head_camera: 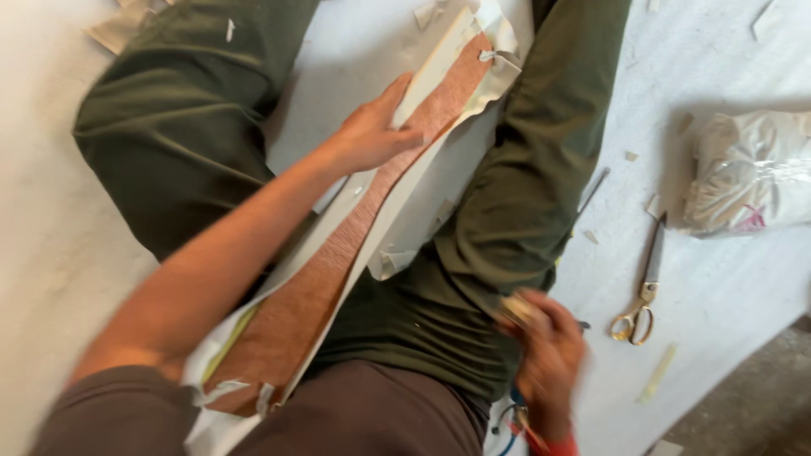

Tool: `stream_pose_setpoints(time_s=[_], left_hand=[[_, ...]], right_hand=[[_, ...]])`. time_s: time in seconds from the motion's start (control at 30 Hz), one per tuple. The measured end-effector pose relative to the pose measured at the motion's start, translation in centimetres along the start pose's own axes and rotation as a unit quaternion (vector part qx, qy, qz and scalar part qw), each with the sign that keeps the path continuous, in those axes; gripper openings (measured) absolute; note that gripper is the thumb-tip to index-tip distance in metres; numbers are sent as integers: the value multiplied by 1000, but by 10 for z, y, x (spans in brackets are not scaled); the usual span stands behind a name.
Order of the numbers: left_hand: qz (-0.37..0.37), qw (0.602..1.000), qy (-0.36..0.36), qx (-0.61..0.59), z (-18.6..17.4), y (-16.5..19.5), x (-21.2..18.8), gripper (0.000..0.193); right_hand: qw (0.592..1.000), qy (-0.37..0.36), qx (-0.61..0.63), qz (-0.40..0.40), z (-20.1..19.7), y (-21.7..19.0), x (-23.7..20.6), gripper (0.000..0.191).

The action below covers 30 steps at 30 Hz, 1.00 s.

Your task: The person sits on the floor and cuts white vinyl with scissors, then wraps the vinyl around a long wooden frame strip resting on their lap. They pull the material tight, staple it along the wood with a pneumatic nail gun, and tuck the edges with a screwdriver.

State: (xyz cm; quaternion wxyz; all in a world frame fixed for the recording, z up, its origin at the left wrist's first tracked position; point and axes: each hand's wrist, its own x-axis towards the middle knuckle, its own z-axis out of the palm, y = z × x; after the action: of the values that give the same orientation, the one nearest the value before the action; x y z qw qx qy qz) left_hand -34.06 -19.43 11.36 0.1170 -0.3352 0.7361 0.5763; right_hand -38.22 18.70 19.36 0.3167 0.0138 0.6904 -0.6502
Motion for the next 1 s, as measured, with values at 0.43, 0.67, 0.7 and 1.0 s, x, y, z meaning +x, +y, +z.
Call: stream_pose_setpoints(time_s=[0.43, 0.67, 0.7, 1.0], left_hand=[[72, 994, 19, 79, 16, -11, -79, 111], [89, 961, 107, 238, 58, 20, -64, 106], [89, 961, 109, 238, 61, 20, -64, 106], [2, 949, 101, 300, 86, 68, -47, 98]], right_hand=[[983, -125, 102, 90, 184, 7, 187, 30], [981, -63, 44, 180, 173, -11, 211, 44], [983, -74, 47, 160, 174, -9, 209, 43], [992, 104, -11, -71, 195, -13, 221, 59]])
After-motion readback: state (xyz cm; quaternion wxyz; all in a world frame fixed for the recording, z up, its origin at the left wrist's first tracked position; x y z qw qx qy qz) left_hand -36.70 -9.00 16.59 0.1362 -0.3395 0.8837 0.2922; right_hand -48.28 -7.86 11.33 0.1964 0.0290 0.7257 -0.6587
